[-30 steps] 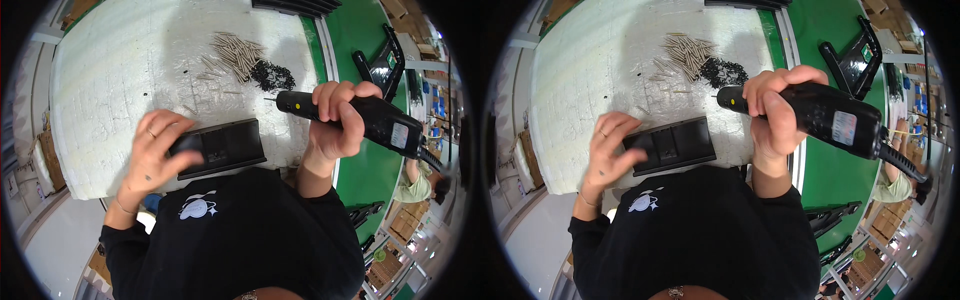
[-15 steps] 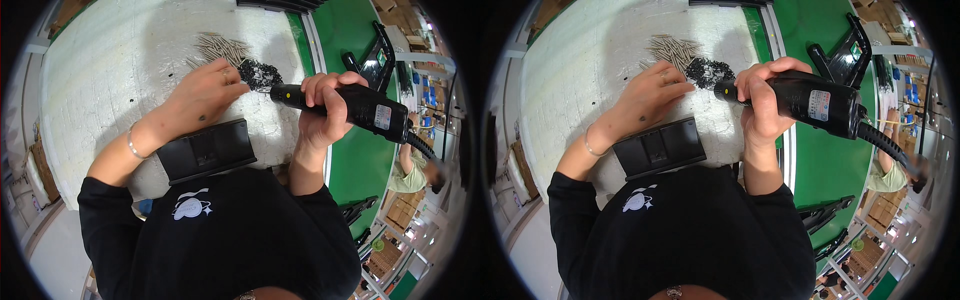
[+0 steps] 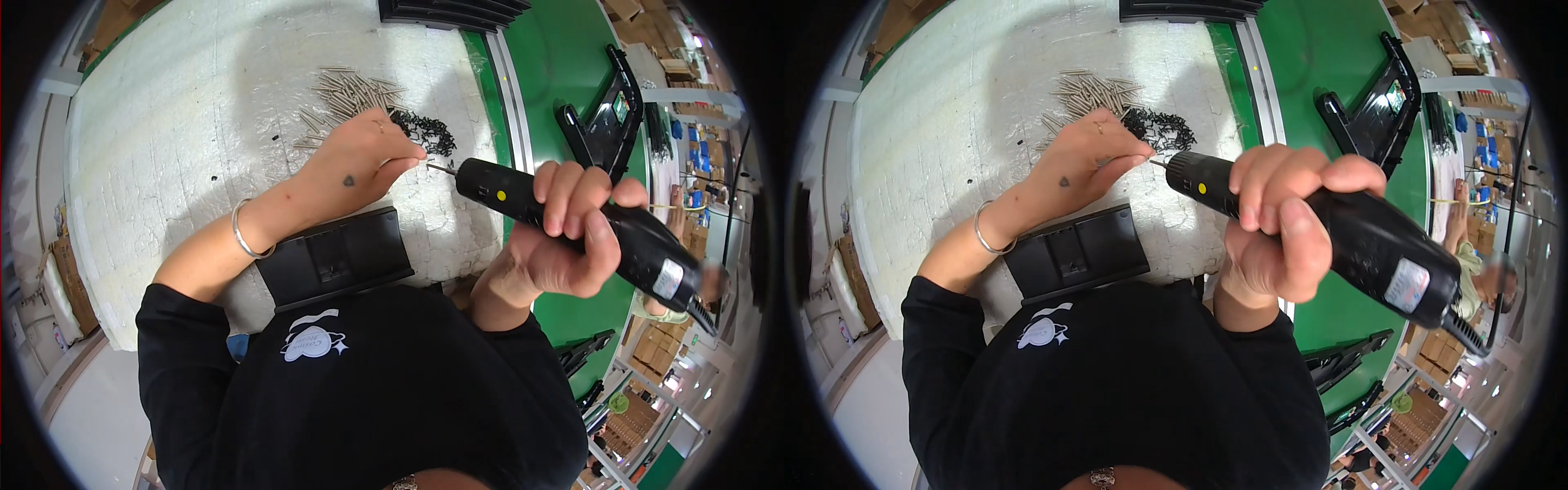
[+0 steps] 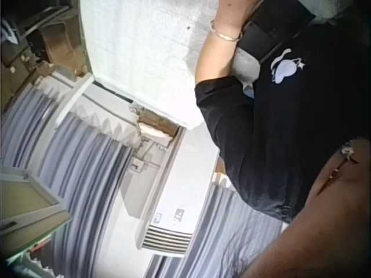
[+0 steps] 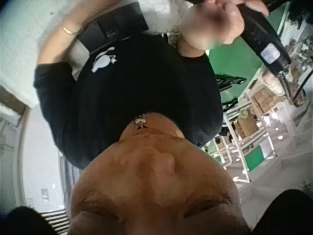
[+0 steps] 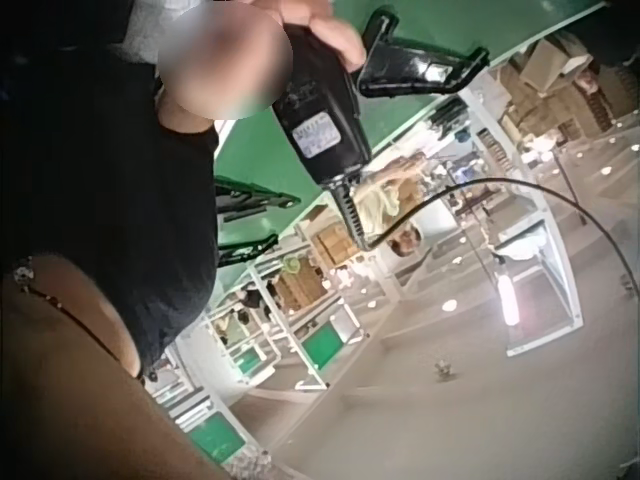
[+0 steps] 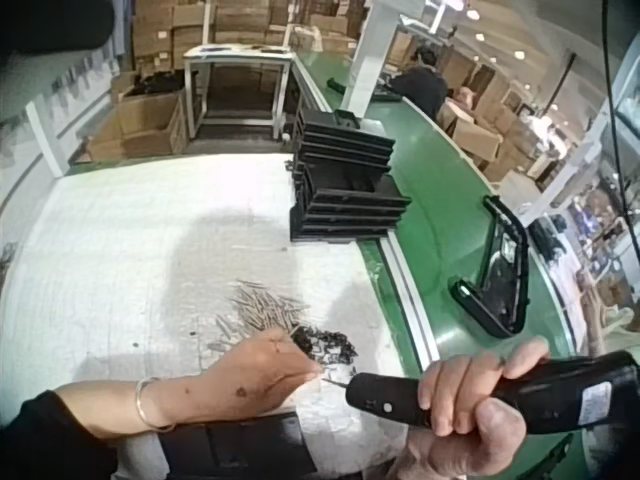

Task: Fastening screws into black plastic components using an electric screwdriver on a factory assembly line.

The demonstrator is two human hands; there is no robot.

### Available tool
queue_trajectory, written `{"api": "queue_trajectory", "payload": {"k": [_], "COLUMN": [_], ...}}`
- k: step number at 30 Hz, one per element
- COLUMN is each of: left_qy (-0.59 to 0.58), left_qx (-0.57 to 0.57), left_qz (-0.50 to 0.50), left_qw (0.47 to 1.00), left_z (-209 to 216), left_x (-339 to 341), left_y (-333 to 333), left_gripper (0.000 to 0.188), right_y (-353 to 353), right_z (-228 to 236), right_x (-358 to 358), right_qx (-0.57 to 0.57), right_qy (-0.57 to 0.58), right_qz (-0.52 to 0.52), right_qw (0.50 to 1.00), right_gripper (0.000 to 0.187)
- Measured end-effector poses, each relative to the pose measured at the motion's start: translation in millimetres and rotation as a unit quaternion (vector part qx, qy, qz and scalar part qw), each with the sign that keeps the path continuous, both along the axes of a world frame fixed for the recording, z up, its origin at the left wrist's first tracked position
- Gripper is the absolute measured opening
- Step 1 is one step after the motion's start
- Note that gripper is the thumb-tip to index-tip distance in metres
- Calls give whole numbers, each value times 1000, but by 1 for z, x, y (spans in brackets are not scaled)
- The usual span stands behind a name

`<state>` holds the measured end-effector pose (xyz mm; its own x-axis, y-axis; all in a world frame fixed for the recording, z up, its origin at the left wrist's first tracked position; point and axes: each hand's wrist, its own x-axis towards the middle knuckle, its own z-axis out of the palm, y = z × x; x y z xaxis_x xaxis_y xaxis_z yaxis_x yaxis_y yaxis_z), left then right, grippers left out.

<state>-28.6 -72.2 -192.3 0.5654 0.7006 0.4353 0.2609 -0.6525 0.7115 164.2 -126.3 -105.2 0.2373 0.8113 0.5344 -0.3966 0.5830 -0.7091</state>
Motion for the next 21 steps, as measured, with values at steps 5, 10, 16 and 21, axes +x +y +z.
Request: {"api": "queue_trajectory", "payload": {"k": [5, 10, 16, 21], "left_qy": [-181, -330, -357, -420], "left_qx": [-458, -648, -697, -705], "left_qz": [-47, -68, -91, -137], "left_qw": [869, 683, 616, 554], "left_z": [15, 25, 32, 23], "left_x": [-5, -13, -14, -22], "left_y": [-13, -23, -35, -49], "left_gripper": [15, 16, 15, 21], "right_y": [-13, -21, -24, -33], "right_z": [11, 19, 29, 25], "right_x": [4, -1, -14, -25], "right_qx": [82, 104, 88, 104], "right_qy": [8, 11, 5, -11], "right_qz": [48, 57, 59, 60], "right_qw": [995, 993, 994, 993], "right_gripper": [33, 34, 28, 36]}}
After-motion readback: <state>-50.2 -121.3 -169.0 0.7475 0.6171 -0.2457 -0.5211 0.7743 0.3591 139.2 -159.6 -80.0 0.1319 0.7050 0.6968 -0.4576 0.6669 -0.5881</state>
